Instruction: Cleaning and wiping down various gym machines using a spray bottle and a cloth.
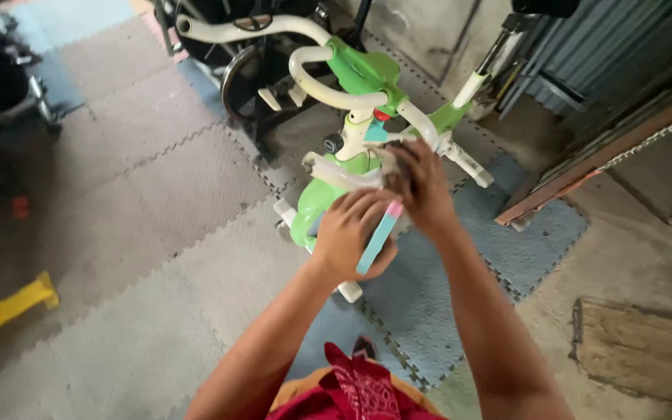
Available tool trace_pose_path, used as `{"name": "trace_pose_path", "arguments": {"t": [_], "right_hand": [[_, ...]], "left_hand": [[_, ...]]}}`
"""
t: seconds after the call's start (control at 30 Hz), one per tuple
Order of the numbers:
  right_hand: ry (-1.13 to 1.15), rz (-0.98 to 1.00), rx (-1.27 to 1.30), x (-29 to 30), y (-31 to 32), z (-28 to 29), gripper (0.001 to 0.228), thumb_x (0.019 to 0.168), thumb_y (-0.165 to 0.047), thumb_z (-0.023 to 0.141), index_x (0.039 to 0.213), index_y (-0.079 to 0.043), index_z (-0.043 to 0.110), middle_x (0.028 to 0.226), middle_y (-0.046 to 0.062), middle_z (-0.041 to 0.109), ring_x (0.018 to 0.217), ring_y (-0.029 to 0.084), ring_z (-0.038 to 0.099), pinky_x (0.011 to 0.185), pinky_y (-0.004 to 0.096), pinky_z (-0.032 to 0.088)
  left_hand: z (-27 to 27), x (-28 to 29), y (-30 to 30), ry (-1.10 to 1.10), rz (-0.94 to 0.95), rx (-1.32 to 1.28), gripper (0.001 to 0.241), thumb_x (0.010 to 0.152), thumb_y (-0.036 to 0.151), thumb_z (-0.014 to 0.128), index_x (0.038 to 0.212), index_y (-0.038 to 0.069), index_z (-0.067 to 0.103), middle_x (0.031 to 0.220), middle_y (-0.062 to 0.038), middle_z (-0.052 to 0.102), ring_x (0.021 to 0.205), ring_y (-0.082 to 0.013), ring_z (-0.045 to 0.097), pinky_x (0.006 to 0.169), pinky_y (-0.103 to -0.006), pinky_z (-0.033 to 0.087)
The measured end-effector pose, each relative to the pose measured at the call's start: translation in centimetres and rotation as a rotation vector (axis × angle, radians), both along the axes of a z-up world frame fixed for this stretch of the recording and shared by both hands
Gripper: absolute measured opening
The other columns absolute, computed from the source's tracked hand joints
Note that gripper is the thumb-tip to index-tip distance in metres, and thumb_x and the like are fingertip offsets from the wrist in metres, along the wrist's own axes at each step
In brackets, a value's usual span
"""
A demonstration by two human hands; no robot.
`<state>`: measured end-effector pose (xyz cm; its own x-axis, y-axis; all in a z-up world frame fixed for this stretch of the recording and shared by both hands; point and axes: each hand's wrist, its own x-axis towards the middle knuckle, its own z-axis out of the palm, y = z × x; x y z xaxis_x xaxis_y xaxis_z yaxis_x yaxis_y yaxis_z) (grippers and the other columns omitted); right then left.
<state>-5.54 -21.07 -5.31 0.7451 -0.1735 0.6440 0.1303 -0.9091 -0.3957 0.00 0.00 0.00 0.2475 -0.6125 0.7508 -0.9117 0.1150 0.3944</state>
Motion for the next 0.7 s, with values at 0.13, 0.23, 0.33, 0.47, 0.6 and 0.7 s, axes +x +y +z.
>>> {"name": "trace_pose_path", "arguments": {"t": [0.13, 0.23, 0.33, 0.47, 0.6, 0.7], "right_hand": [[-0.020, 0.157, 0.014, 3.4, -7.9, -1.7, 0.035, 0.106, -0.020, 0.058, 0.136, 0.000, 0.057, 0.143, 0.017, 0.053, 0.138, 0.046, 0.047, 0.117, 0.051, 0.040], [0.418, 0.014, 0.165, 3.9, -9.9, -1.8, 0.031, 0.112, -0.029, 0.051, 0.124, -0.005, 0.066, 0.128, 0.015, 0.061, 0.128, 0.039, 0.058, 0.113, 0.046, 0.046], [0.284, 0.101, 0.090, 3.8, -10.6, -2.0, 0.037, 0.110, -0.031, 0.052, 0.127, -0.002, 0.067, 0.136, 0.014, 0.060, 0.131, 0.038, 0.053, 0.112, 0.046, 0.041], [0.148, 0.133, 0.238, 2.2, -9.8, -4.5, 0.034, 0.110, -0.024, 0.052, 0.128, 0.001, 0.066, 0.144, 0.016, 0.055, 0.145, 0.038, 0.039, 0.119, 0.045, 0.033], [0.075, 0.237, 0.271, 1.2, -10.0, -3.8, 0.031, 0.113, -0.016, 0.046, 0.135, -0.003, 0.063, 0.155, 0.011, 0.050, 0.156, 0.036, 0.033, 0.130, 0.046, 0.024], [0.332, 0.318, 0.676, 1.5, -10.7, -2.3, 0.042, 0.111, -0.021, 0.044, 0.151, -0.009, 0.045, 0.160, 0.013, 0.034, 0.147, 0.036, 0.039, 0.123, 0.045, 0.031]], "left_hand": [[-0.2, 0.2, -3.4, 0.024, 0.100, -0.002, 0.049, 0.072, 0.016, 0.071, 0.119, 0.005, 0.064, 0.129, -0.010, 0.066, 0.124, -0.0344, 0.062, 0.108, -0.0462, 0.050], [-0.1, 0.2, -4.7, 0.037, 0.141, 0.060, 0.038, 0.071, 0.017, 0.073, 0.107, 0.007, 0.066, 0.134, -0.011, 0.064, 0.128, -0.0347, 0.058, 0.108, -0.0467, 0.046], [0.3, 0.4, -6.8, -0.008, 0.146, 0.069, 0.050, 0.071, 0.021, 0.073, 0.116, 0.001, 0.068, 0.137, -0.020, 0.058, 0.132, -0.0391, 0.053, 0.112, -0.0494, 0.042], [-0.4, 1.1, -8.7, -0.098, 0.343, 0.327, 0.049, 0.068, 0.032, 0.076, 0.107, 0.003, 0.068, 0.130, -0.027, 0.058, 0.120, -0.0434, 0.056, 0.098, -0.0508, 0.046], [0.8, 2.3, -9.4, -0.002, 0.268, 0.676, 0.053, 0.066, 0.036, 0.079, 0.107, 0.004, 0.066, 0.111, -0.025, 0.061, 0.096, -0.0428, 0.063, 0.076, -0.0527, 0.052], [-0.4, 3.5, -10.7, 0.039, 0.226, 0.831, 0.043, 0.073, 0.034, 0.076, 0.108, 0.011, 0.067, 0.104, -0.020, 0.063, 0.089, -0.0396, 0.067, 0.076, -0.0501, 0.054]]}}
